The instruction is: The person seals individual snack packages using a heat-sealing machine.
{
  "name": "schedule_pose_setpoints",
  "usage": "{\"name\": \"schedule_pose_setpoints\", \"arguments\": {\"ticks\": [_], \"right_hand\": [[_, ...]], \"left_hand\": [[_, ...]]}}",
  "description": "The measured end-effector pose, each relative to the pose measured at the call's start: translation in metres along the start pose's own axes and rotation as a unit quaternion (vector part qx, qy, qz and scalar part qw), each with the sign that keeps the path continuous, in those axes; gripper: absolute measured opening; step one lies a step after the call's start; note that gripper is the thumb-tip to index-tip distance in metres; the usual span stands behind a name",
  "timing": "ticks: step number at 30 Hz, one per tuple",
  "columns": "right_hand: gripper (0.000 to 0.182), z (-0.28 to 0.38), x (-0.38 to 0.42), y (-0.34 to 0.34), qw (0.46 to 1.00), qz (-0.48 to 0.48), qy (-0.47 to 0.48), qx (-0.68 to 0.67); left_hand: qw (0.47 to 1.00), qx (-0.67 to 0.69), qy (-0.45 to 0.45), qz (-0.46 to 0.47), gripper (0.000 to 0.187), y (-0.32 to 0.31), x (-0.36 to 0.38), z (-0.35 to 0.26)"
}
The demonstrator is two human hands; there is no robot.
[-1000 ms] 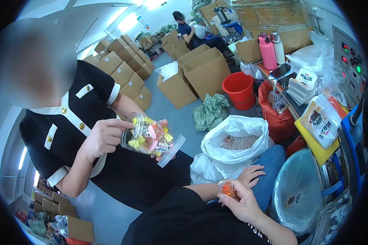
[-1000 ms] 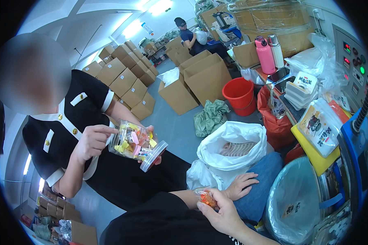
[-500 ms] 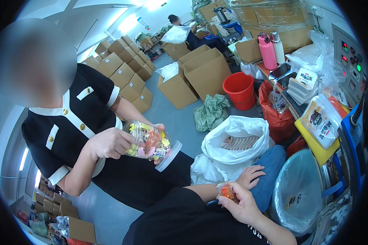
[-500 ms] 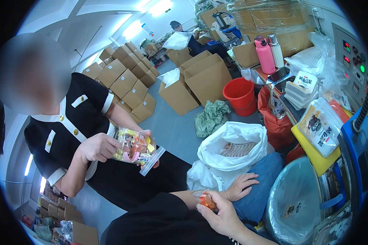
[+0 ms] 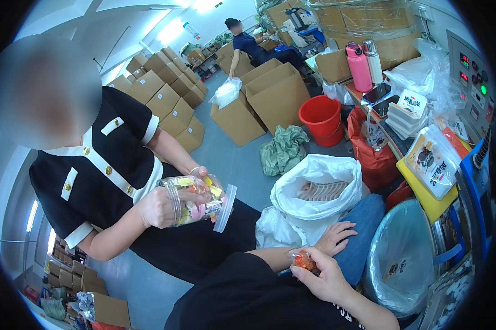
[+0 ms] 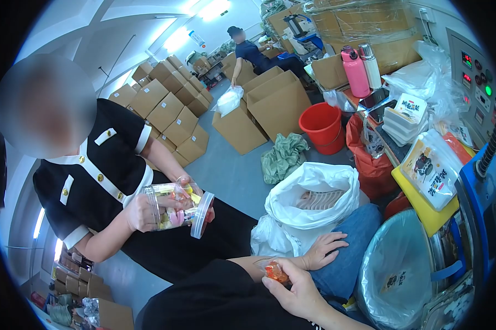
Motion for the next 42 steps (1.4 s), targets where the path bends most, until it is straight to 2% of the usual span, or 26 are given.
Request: {"name": "schedule_pose_setpoints", "arguments": {"ticks": [7,15,24,28,38,40,42], "right_hand": [[0.032,-0.001,-0.001,0.000,1.000,0.010,-0.004,0.000],[0.036,0.001,-0.001,0.000,0.997,0.011,0.038,0.062],[0.036,-0.005,-0.002,0.014,0.996,-0.010,0.068,0.054],[0.037,-0.012,-0.012,0.031,0.998,-0.038,0.050,0.013],[0.039,-0.030,-0.045,0.066,0.997,-0.004,-0.035,-0.062],[0.036,-0.035,-0.050,0.071,0.994,-0.005,-0.080,-0.073],[0.037,-0.037,-0.054,0.073,0.995,-0.005,-0.075,-0.068]], "left_hand": [[1.000,0.000,-0.001,-0.001,0.036,0.002,-0.001,0.000],[1.000,0.004,0.002,0.005,0.036,0.003,-0.001,-0.001],[1.000,0.018,0.008,0.022,0.036,0.002,-0.004,0.000],[0.999,0.030,0.009,0.022,0.036,0.005,-0.008,0.000],[0.996,0.077,0.017,0.035,0.040,0.004,-0.013,0.014],[0.996,0.083,0.014,0.035,0.040,0.002,-0.012,0.018],[0.995,0.090,0.007,0.033,0.040,0.000,-0.014,0.021]]}}
Point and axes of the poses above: each hand's wrist, its own x-axis away from the middle knuckle, its own y-axis out of the back of the hand, z = x × y, the point moved 3 cm from there along -x, towards the middle knuckle, and after that the axes turned 13 degrees about -x, right-handed, at the moved point
